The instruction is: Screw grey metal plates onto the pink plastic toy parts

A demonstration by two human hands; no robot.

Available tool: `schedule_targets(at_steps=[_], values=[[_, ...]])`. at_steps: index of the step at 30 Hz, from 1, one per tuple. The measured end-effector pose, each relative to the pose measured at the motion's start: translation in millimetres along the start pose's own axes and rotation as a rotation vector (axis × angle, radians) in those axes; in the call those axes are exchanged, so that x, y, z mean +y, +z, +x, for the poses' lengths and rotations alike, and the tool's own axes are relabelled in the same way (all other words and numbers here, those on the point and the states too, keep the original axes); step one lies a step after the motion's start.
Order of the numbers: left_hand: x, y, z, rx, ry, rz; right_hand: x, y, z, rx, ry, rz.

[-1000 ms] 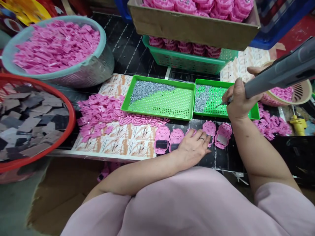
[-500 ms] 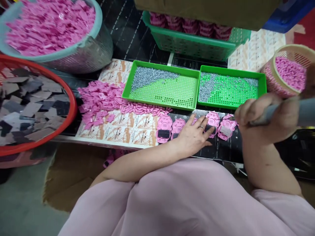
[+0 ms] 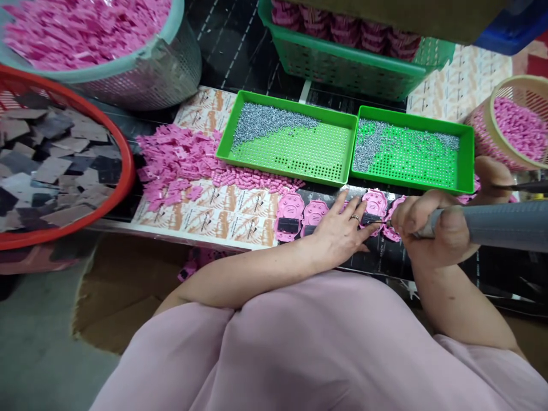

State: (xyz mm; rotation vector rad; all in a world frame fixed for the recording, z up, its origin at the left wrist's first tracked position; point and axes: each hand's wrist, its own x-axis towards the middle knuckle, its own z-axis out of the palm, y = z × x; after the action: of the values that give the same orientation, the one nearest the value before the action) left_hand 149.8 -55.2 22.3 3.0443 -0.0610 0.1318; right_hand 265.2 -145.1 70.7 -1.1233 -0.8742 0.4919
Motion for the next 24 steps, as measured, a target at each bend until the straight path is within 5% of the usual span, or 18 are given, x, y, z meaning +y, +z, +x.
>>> schedule_targets(at_steps=[24], values=[[1.8, 2.4, 1.7, 0.009, -0.001, -0.005, 1.1, 2.3, -4.9, -0.049, -0.008, -0.008]])
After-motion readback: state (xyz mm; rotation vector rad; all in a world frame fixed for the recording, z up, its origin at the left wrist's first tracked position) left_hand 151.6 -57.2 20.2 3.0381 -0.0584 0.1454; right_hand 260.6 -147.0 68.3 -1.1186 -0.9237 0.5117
